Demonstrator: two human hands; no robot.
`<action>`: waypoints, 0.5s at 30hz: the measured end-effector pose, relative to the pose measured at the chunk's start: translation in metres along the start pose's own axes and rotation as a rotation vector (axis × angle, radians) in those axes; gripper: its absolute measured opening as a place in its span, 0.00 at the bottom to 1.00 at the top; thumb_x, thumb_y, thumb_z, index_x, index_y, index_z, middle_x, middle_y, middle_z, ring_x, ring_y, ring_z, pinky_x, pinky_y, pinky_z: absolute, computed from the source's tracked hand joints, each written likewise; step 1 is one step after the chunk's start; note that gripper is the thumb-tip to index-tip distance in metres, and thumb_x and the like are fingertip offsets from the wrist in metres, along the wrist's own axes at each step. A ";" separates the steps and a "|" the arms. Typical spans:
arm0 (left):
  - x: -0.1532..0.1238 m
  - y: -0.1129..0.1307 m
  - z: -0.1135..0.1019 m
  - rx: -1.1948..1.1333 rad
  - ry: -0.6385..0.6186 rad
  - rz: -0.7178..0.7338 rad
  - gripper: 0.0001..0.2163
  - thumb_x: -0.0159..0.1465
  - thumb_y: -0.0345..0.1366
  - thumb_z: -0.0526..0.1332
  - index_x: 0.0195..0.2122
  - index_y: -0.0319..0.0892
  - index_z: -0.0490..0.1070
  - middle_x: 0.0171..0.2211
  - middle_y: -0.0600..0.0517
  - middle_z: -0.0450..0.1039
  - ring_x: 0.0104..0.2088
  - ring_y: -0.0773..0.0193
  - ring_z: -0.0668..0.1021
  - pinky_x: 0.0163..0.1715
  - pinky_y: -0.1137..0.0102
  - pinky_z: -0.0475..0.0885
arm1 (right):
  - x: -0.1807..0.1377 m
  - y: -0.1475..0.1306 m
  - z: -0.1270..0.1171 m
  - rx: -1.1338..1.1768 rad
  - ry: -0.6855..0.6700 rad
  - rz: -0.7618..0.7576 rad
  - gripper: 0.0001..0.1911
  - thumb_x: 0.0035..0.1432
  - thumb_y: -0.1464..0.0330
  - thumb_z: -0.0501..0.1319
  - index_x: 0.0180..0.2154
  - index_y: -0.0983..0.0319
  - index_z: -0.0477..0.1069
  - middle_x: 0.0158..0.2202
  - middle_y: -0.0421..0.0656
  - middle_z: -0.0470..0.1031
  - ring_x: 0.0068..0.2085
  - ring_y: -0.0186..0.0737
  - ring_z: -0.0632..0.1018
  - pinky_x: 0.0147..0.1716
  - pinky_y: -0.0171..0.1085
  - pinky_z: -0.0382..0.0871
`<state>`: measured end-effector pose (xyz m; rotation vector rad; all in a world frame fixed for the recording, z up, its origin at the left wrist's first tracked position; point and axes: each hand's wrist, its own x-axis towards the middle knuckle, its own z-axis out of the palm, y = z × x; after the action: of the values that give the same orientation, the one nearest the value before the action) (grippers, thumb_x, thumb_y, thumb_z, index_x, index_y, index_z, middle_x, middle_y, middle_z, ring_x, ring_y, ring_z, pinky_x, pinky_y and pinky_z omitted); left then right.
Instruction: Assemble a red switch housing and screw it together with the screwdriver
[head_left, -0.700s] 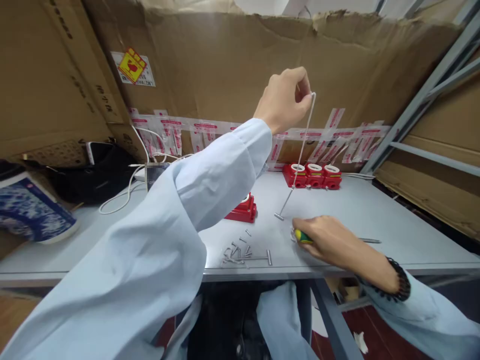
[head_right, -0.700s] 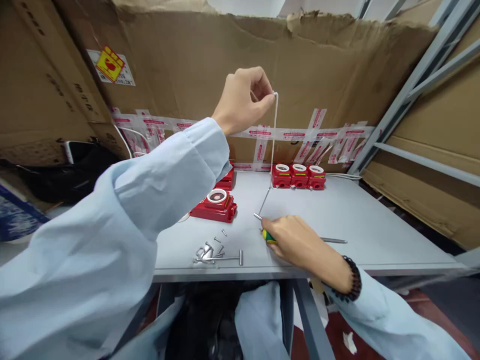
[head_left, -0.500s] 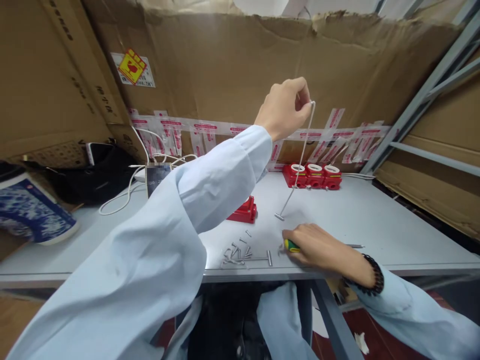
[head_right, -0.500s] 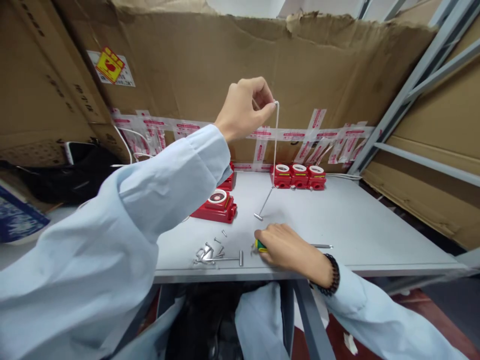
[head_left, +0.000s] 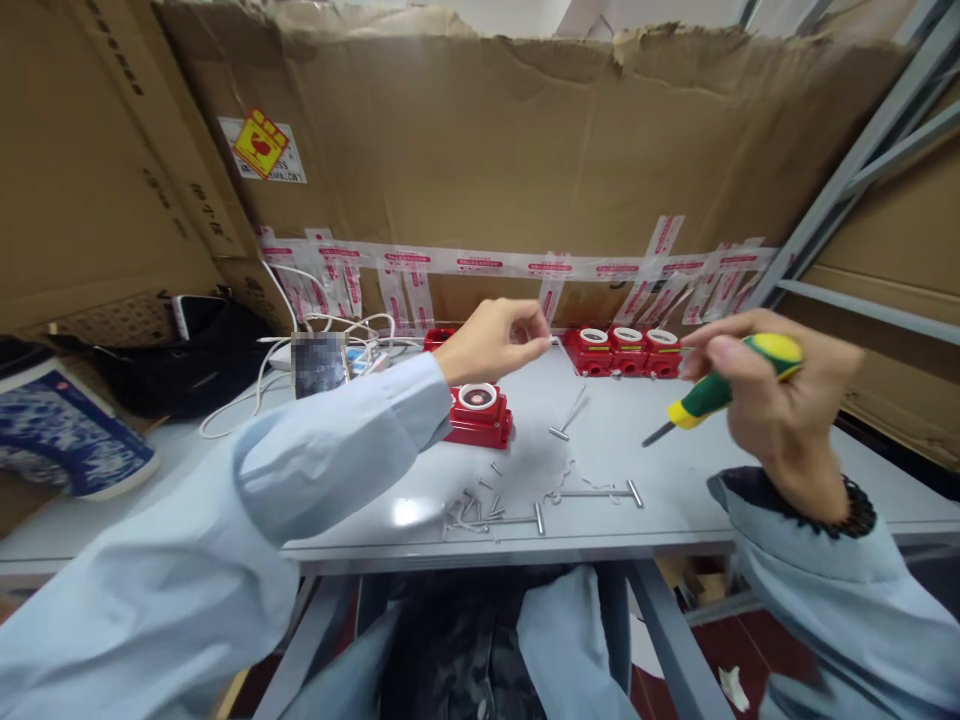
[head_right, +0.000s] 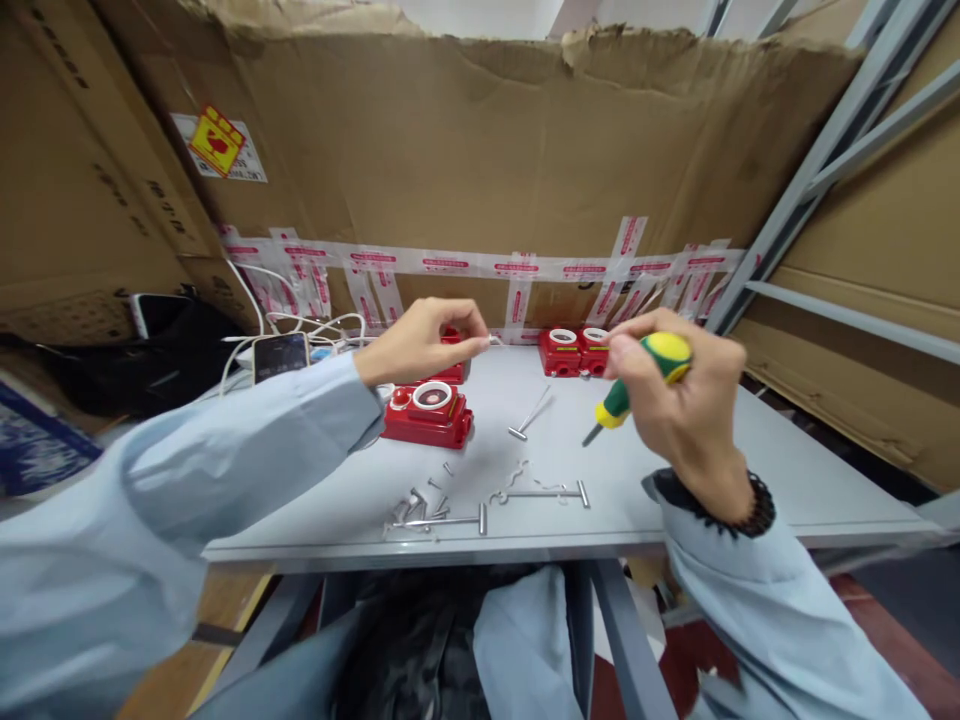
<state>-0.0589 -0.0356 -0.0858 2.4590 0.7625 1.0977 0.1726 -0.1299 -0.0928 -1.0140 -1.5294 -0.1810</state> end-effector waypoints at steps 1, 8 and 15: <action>-0.010 -0.001 -0.001 -0.048 -0.024 -0.034 0.03 0.55 0.33 0.62 0.26 0.41 0.70 0.26 0.52 0.73 0.26 0.67 0.73 0.27 0.71 0.66 | 0.006 0.001 0.002 0.082 0.089 0.005 0.09 0.51 0.68 0.57 0.23 0.63 0.72 0.16 0.38 0.68 0.17 0.33 0.68 0.17 0.34 0.58; -0.050 -0.012 0.012 -0.471 0.070 -0.199 0.07 0.55 0.36 0.64 0.26 0.39 0.68 0.37 0.47 0.74 0.30 0.66 0.76 0.29 0.69 0.71 | 0.016 0.009 0.044 0.610 0.196 0.298 0.14 0.55 0.63 0.55 0.19 0.60 0.65 0.15 0.39 0.66 0.14 0.33 0.66 0.11 0.34 0.54; -0.059 -0.023 0.032 -0.582 0.203 -0.209 0.08 0.54 0.37 0.66 0.26 0.41 0.68 0.34 0.48 0.75 0.35 0.63 0.77 0.34 0.68 0.72 | 0.004 0.026 0.067 0.689 0.151 0.492 0.12 0.53 0.61 0.58 0.22 0.59 0.64 0.18 0.37 0.65 0.19 0.33 0.69 0.14 0.32 0.58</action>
<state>-0.0753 -0.0552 -0.1518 1.7661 0.6256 1.2818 0.1420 -0.0702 -0.1179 -0.7578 -1.0400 0.5691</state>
